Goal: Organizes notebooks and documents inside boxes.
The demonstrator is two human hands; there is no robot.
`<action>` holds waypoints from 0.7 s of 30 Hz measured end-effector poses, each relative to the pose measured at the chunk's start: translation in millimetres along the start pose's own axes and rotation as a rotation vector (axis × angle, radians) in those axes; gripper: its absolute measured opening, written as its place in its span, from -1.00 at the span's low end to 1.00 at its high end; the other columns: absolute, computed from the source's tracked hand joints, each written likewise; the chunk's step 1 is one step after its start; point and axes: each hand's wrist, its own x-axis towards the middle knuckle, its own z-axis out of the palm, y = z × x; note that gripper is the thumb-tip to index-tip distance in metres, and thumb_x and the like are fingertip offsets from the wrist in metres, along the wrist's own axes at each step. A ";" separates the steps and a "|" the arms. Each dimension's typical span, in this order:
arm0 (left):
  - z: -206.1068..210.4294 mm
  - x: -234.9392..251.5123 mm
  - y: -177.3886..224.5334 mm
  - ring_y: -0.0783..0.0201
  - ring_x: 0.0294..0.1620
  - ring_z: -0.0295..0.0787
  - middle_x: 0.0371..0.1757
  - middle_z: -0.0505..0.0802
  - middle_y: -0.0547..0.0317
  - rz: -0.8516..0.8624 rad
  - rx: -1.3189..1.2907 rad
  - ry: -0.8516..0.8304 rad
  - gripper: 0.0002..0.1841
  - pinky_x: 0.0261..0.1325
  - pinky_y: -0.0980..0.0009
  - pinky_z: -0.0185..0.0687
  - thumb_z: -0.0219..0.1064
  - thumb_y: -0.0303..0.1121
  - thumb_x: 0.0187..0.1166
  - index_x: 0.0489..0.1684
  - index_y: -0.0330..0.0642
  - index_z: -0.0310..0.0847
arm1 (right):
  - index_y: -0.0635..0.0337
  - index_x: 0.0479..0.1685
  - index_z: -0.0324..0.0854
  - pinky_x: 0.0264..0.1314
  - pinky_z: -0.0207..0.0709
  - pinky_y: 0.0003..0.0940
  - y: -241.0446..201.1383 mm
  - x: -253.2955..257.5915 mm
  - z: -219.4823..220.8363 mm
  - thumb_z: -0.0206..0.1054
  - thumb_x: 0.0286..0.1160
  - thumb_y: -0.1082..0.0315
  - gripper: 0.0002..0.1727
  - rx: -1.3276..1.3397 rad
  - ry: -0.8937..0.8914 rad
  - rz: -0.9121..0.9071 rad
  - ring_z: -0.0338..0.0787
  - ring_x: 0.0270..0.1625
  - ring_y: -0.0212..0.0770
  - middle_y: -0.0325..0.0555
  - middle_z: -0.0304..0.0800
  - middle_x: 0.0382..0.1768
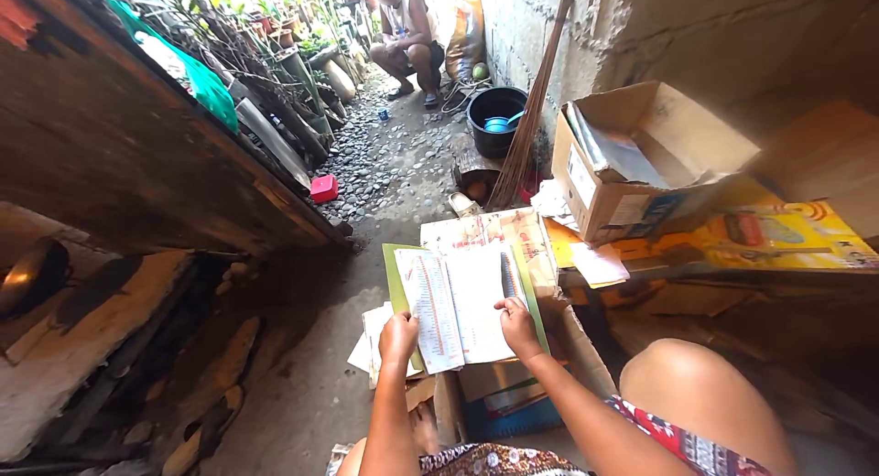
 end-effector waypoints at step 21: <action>6.2 -5.8 24.3 0.00 0.01 0.82 -0.08 0.88 -0.01 0.124 -0.010 -0.049 -0.67 0.14 -0.16 0.62 0.19 -0.09 0.77 -0.01 -0.10 0.79 | 0.20 0.40 0.65 0.73 0.25 0.06 30.1 14.8 -20.8 0.33 0.50 0.42 -0.56 -0.276 0.046 0.267 0.38 0.68 0.21 0.18 0.43 0.62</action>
